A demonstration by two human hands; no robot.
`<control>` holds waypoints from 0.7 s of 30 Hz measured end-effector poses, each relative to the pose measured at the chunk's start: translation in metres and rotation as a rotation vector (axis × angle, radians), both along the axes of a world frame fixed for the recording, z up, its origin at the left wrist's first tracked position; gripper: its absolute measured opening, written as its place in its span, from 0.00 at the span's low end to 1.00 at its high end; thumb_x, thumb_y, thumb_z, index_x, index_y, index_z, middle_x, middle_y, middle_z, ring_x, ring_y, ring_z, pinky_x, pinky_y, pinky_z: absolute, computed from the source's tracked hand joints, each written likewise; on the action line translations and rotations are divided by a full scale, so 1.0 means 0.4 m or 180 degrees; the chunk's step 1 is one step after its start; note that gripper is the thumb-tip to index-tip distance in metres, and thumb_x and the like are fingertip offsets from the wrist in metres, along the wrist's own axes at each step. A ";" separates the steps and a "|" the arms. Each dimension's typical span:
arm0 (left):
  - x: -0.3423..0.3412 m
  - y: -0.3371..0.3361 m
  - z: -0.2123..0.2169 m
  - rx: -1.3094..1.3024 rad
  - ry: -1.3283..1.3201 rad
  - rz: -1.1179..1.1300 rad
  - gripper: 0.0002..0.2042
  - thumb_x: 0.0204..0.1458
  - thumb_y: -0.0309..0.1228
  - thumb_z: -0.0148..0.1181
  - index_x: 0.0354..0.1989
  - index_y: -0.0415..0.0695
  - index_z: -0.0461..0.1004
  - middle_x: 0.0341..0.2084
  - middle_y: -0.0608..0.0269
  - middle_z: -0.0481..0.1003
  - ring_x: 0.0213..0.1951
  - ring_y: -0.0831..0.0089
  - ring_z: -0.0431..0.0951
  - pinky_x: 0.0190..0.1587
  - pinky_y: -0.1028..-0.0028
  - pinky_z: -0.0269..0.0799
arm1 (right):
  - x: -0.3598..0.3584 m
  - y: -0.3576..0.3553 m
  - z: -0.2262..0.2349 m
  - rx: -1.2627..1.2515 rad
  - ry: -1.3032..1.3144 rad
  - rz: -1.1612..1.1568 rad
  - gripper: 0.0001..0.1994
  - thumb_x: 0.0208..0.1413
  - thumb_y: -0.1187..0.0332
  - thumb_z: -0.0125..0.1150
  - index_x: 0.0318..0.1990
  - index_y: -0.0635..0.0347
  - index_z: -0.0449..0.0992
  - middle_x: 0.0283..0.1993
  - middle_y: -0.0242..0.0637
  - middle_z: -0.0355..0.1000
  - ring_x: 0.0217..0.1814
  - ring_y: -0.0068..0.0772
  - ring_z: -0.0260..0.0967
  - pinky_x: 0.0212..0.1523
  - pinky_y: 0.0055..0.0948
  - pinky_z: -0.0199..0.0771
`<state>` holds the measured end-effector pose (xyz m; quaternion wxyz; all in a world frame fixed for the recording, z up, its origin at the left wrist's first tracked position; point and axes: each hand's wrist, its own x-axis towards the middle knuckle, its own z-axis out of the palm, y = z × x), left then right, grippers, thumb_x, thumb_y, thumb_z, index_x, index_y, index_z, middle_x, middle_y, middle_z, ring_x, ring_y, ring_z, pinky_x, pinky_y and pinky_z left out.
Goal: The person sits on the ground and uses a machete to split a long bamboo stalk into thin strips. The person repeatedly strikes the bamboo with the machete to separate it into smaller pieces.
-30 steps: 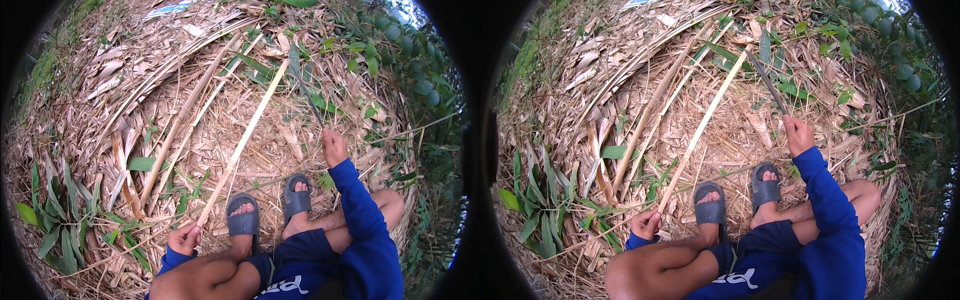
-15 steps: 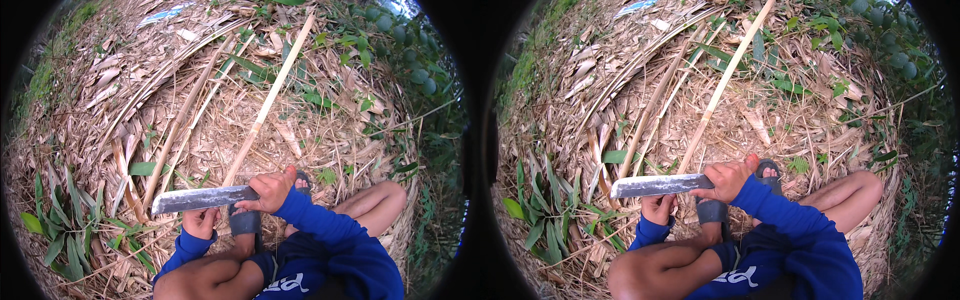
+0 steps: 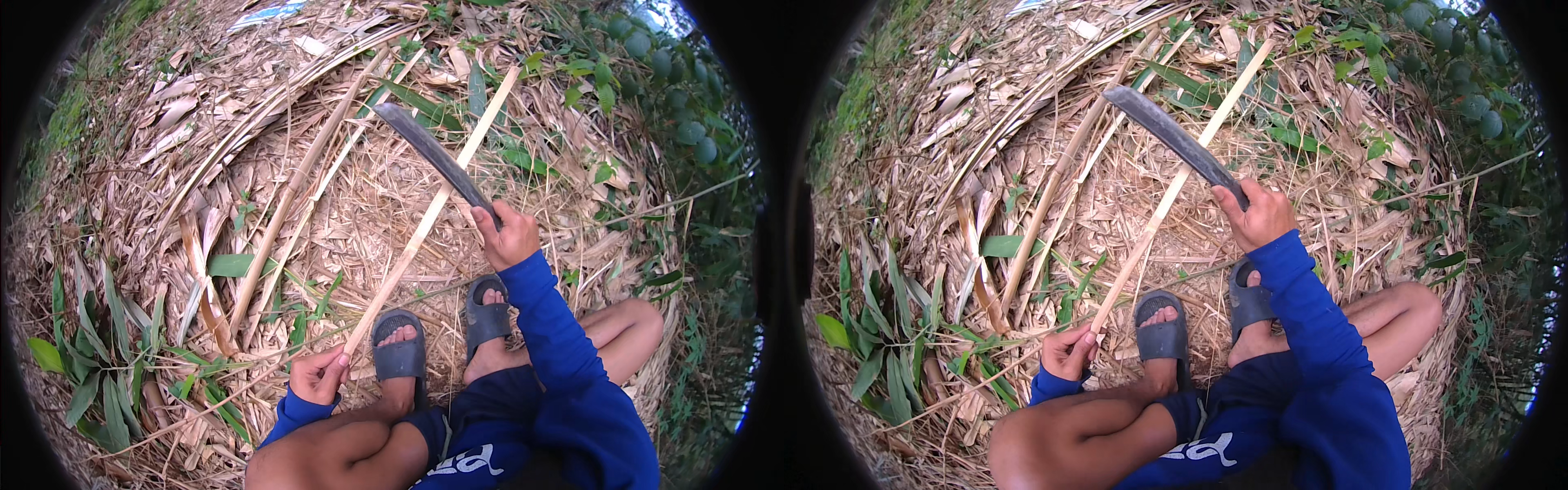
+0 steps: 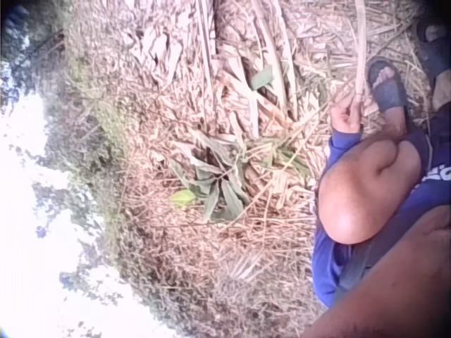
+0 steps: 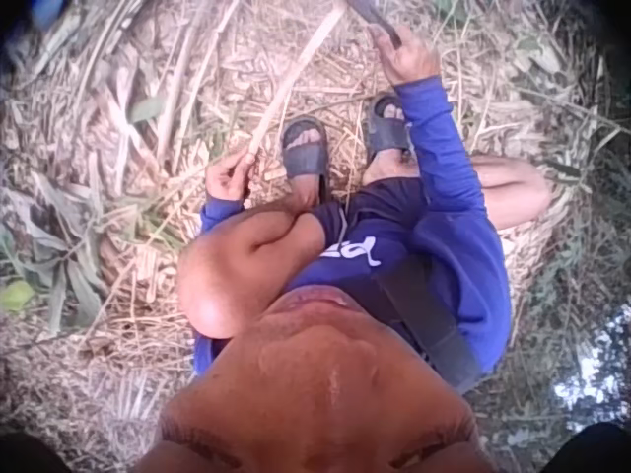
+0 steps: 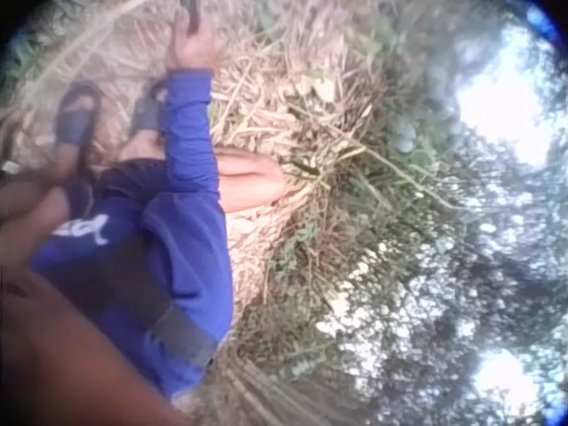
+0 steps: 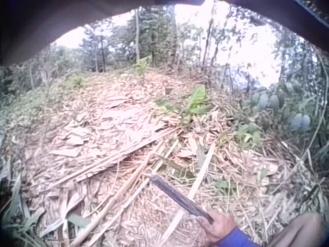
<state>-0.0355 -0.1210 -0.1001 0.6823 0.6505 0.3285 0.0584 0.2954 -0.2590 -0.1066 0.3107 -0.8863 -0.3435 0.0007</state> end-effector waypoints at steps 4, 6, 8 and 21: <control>0.017 0.001 -0.015 -0.0172 -0.0050 0.0114 0.11 0.59 0.25 0.53 0.44 0.30 0.75 0.16 0.69 0.70 0.20 0.84 0.65 0.24 0.82 0.62 | -0.014 -0.012 0.019 -0.0005 -0.0148 0.0387 0.26 0.53 0.41 0.56 0.22 0.58 0.70 0.15 0.41 0.67 0.17 0.47 0.68 0.19 0.42 0.66; 0.053 -0.001 0.000 -0.0154 0.0006 0.0070 0.11 0.59 0.24 0.53 0.45 0.30 0.75 0.16 0.69 0.70 0.20 0.85 0.64 0.23 0.82 0.61 | -0.069 -0.007 0.032 -0.0097 -0.0454 0.0837 0.26 0.51 0.39 0.57 0.22 0.56 0.71 0.16 0.40 0.67 0.17 0.44 0.69 0.19 0.41 0.66; 0.062 0.000 -0.012 0.0012 -0.0147 -0.0094 0.11 0.59 0.24 0.53 0.45 0.30 0.75 0.17 0.68 0.70 0.20 0.85 0.64 0.23 0.82 0.60 | -0.120 0.000 0.059 -0.0361 -0.0732 0.1289 0.27 0.49 0.37 0.58 0.22 0.55 0.71 0.16 0.38 0.68 0.17 0.40 0.69 0.18 0.39 0.67; -0.073 0.023 -0.005 -0.0553 0.0027 -0.0143 0.11 0.59 0.23 0.52 0.48 0.32 0.75 0.17 0.68 0.69 0.20 0.83 0.63 0.23 0.80 0.60 | 0.142 -0.074 0.021 -0.0403 -0.0537 -0.0377 0.26 0.56 0.44 0.56 0.20 0.60 0.69 0.13 0.46 0.64 0.18 0.53 0.66 0.20 0.44 0.64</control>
